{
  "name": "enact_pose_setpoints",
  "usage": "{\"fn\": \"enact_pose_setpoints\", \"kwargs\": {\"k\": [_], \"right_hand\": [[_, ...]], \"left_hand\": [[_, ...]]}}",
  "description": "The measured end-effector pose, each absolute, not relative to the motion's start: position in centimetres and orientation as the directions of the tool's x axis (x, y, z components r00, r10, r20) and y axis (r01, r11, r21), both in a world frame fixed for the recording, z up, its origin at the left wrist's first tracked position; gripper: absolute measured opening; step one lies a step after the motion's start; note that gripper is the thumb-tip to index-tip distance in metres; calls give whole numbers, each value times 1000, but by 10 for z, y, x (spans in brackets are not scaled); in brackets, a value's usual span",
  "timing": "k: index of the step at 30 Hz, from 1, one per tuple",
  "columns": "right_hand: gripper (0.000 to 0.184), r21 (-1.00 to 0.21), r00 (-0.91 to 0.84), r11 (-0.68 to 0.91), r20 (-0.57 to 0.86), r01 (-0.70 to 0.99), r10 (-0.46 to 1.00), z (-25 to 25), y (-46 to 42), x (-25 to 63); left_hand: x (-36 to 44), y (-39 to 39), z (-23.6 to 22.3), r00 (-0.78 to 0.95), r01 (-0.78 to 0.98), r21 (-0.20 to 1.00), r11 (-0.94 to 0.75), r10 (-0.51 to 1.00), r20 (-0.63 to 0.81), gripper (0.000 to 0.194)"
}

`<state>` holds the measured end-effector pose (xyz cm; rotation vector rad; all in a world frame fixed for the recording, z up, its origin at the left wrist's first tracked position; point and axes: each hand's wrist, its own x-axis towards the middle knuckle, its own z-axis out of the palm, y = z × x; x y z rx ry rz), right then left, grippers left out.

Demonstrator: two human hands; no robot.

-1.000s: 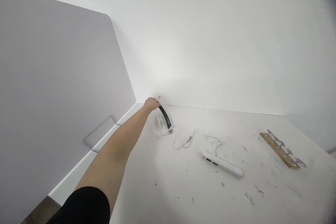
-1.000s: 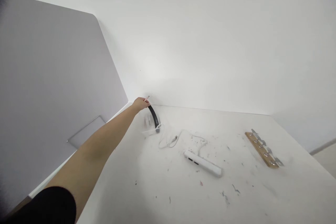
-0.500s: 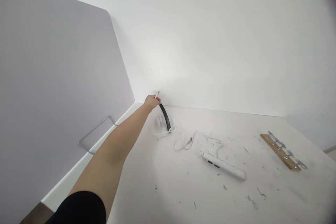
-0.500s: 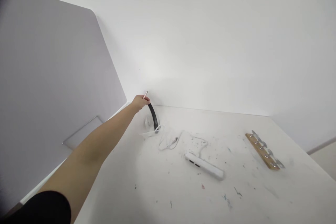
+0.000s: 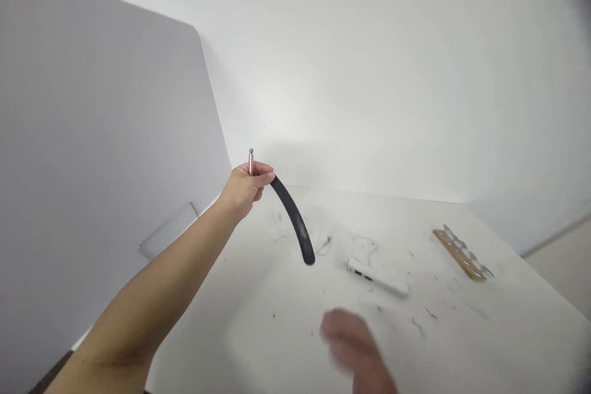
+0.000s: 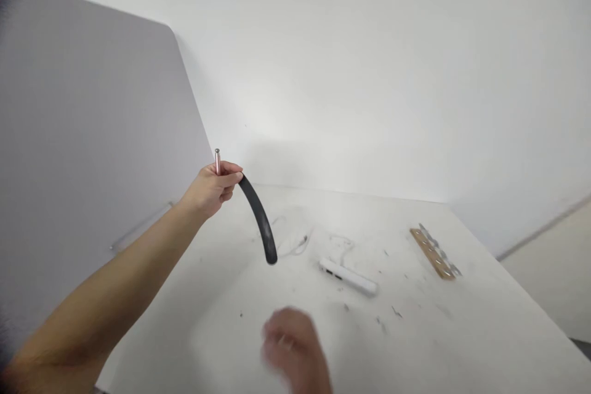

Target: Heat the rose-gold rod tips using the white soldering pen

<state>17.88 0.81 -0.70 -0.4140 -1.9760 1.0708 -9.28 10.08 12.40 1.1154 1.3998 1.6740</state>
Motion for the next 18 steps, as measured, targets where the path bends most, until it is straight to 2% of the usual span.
{"fn": "enact_pose_setpoints", "kwargs": {"k": [1,2,3,4,6,8,10,13,18], "right_hand": [[45,-876,-438,479,452,-55,777,-4,12,188],[42,-941,-354,337,329,-42,875,1,16,195],[38,-983,-350,170,184,-70,919,7,20,199],[36,-992,-393,-5,45,-124,919,13,25,201],[42,-918,-555,-349,-194,-188,809,22,33,198],[42,-800,-692,-573,-311,-179,651,24,36,193],[37,-763,-715,-619,-326,-187,618,22,34,190],[27,-776,-654,-599,-350,-199,671,18,27,193],[19,-856,-541,-497,-354,-140,763,13,25,201]], "left_hand": [[-80,88,115,-371,-13,984,-180,914,162,16],[-67,77,106,-341,-46,986,-161,930,136,14],[-54,68,96,-316,-81,988,-128,944,96,13],[-42,60,87,-295,-114,989,-92,954,55,12],[-19,49,71,-274,-152,988,-37,962,-6,11],[-1,44,59,-269,-138,990,3,962,-40,11],[12,41,50,-265,-77,996,36,963,-55,9],[24,37,41,-266,65,997,48,964,-29,7],[26,29,33,-281,314,949,-2,955,95,21]]}}
